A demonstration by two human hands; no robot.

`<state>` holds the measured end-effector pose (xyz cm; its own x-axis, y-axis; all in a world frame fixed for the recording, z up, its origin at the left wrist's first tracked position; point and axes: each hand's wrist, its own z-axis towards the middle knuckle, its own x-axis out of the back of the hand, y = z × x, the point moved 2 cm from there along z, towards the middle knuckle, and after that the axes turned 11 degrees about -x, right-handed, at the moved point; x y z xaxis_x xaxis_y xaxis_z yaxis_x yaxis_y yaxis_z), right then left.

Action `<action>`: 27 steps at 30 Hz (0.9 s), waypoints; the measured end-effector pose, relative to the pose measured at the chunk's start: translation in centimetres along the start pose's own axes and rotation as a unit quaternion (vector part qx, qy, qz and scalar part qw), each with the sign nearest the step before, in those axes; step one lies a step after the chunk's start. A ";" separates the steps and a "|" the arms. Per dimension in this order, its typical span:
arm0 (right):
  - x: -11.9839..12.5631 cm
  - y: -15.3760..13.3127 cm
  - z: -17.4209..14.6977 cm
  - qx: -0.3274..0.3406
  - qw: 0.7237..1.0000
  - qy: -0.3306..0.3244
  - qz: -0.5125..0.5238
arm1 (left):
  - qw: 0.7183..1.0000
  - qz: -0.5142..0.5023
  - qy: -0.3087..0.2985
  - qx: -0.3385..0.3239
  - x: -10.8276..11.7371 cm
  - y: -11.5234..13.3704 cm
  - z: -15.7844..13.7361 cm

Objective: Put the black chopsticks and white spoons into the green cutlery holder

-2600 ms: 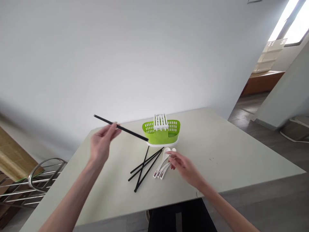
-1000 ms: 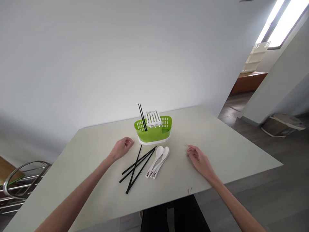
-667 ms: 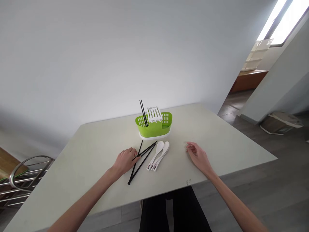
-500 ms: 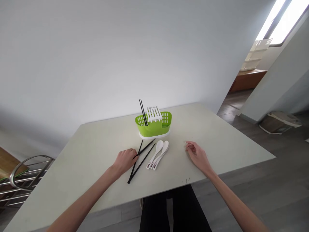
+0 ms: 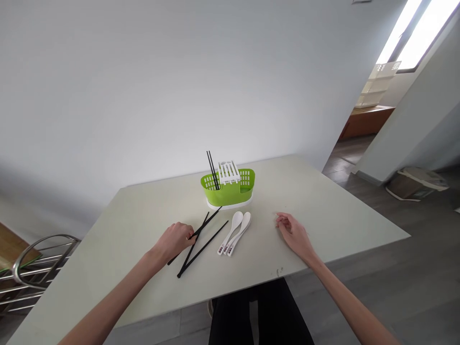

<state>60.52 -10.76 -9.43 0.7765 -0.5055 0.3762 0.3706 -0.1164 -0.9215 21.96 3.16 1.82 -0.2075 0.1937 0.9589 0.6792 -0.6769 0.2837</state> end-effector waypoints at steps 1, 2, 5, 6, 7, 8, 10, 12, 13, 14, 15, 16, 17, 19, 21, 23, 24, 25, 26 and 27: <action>0.0 0.1 0.0 0.000 1.000 -0.001 -0.001 | 1.000 -0.001 -0.005 -0.002 0.5 0.0 -0.2; 0.1 0.1 0.0 -0.001 1.000 -0.002 -0.002 | 1.000 -0.007 -0.009 -0.005 1.0 0.0 -0.4; 0.0 -0.6 -0.4 0.000 1.000 -0.001 -0.004 | 0.998 -0.053 -0.006 -0.014 2.3 0.3 -1.3; -0.3 -1.3 -0.8 0.005 1.000 0.000 -0.002 | 0.997 -0.073 0.003 -0.018 2.6 0.5 -1.6; -0.6 -2.2 -1.2 0.012 1.000 -0.003 0.004 | 0.995 -0.094 0.014 -0.022 2.7 0.9 -1.8; -1.2 -3.5 -1.8 0.022 1.000 -0.014 0.013 | 0.993 -0.116 0.026 -0.025 2.8 1.3 -2.0; -2.9 -6.7 -2.9 0.033 0.996 -0.076 0.045 | 0.986 -0.159 0.050 -0.032 2.7 2.5 -2.2; -5.3 -10.5 -4.0 0.038 0.979 -0.181 0.081 | 0.977 -0.194 0.075 -0.039 2.5 3.8 -2.2; -6.4 -12.4 -4.4 0.042 0.970 -0.218 0.095 | 0.974 -0.204 0.090 -0.043 2.4 4.4 -2.2; -7.5 -14.2 -4.7 0.042 0.964 -0.243 0.104 | 0.971 -0.209 0.106 -0.047 2.3 5.0 -2.2; -8.5 -15.8 -4.8 0.042 0.957 -0.265 0.108 | 0.969 -0.209 0.121 -0.050 2.2 5.5 -2.2; -9.3 -17.2 -4.9 0.049 0.955 -0.271 0.113 | 0.967 -0.208 0.138 -0.052 2.0 5.9 -2.3; -10.0 -18.4 -4.9 0.066 0.956 -0.265 0.112 | 0.965 -0.205 0.154 -0.051 1.9 6.2 -2.5; -10.8 -19.9 -4.9 0.109 0.962 -0.234 0.093 | 0.960 -0.208 0.185 -0.040 1.5 6.5 -3.0; -11.2 -20.5 -5.1 0.156 0.961 -0.216 0.066 | 0.951 -0.225 0.209 -0.027 1.0 6.5 -3.7; -11.3 -20.5 -5.6 0.199 0.952 -0.230 0.044 | 0.946 -0.244 0.213 -0.025 0.6 6.2 -4.5; -11.3 -20.4 -5.9 0.218 0.945 -0.242 0.035 | 0.945 -0.251 0.209 -0.032 0.4 6.1 -4.8; -11.3 -20.3 -6.3 0.233 0.939 -0.252 0.025 | 0.944 -0.256 0.202 -0.043 0.2 6.0 -5.0; -11.4 -20.1 -6.6 0.243 0.934 -0.260 0.014 | 0.944 -0.260 0.196 -0.056 0.0 5.8 -5.2; -11.4 -19.9 -6.9 0.251 0.931 -0.265 0.002 | 0.943 -0.264 0.192 -0.068 -0.2 5.7 -5.4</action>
<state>40.79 -8.56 3.99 0.8713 0.0034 0.4907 0.4558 0.3651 -0.8118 22.05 -4.53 3.21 -0.7492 0.2756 0.6023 0.3183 -0.6476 0.6923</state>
